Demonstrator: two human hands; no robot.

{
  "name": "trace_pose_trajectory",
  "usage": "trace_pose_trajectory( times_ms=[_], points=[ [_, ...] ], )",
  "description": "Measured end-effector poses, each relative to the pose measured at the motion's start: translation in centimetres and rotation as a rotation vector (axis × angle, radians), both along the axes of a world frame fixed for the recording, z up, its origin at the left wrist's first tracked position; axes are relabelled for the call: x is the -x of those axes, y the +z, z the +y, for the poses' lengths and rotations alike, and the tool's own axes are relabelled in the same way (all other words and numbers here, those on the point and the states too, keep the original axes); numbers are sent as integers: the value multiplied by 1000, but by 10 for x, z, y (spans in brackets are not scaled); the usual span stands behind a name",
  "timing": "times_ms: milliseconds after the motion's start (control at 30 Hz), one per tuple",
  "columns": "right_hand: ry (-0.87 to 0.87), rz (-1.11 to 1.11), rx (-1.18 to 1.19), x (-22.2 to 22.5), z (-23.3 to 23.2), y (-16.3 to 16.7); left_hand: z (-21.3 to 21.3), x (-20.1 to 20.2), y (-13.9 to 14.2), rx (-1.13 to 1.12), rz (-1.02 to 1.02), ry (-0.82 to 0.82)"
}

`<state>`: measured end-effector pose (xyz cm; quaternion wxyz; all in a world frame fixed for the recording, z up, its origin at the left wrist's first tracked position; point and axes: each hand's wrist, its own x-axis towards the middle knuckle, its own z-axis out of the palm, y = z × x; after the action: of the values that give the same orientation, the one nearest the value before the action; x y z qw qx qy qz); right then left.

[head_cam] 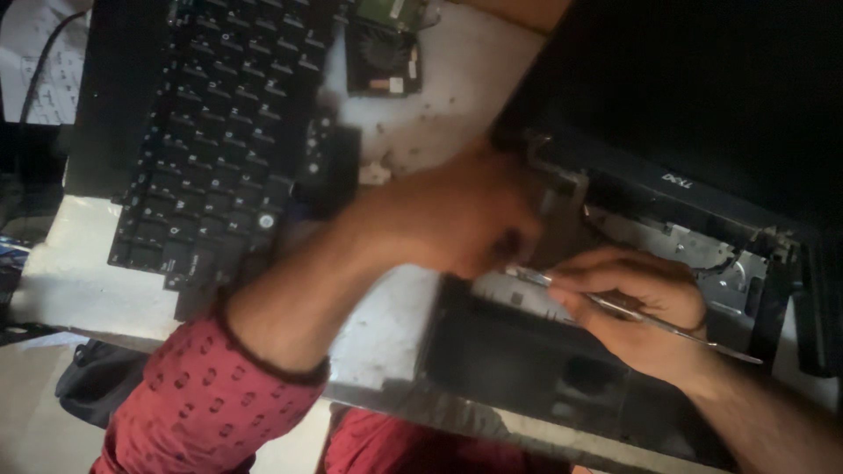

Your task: The person works on a partially disassembled laptop at a workbench, using a screwdriver to unscrew and pry internal components from the chassis. They lift out parts, handle small screws and connectors by hand, and continue loosening and removing components from the laptop body.

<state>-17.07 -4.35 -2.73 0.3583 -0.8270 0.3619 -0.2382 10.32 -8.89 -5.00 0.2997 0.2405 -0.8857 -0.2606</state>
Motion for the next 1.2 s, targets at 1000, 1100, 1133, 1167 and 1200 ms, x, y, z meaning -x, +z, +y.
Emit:
trace_pose_trajectory(
  times_ms=[1000, 1100, 1133, 1167, 1200],
  points=[
    [120, 1, -136, 15, -14, 6, 16, 12, 13, 48, -41, 59],
    [116, -12, -132, 16, -13, 7, 13, 12, 12, 31, -5, 47],
    [116, -13, -131, 16, -12, 6, 12, 12, 11, 32, 6, 40],
    [116, -12, -129, 17, -12, 6, 12, 12, 11, 28, 0, 44],
    [117, -11, -128, 18, -11, 5, 12, 13, 12, 23, -5, 48]
  ],
)
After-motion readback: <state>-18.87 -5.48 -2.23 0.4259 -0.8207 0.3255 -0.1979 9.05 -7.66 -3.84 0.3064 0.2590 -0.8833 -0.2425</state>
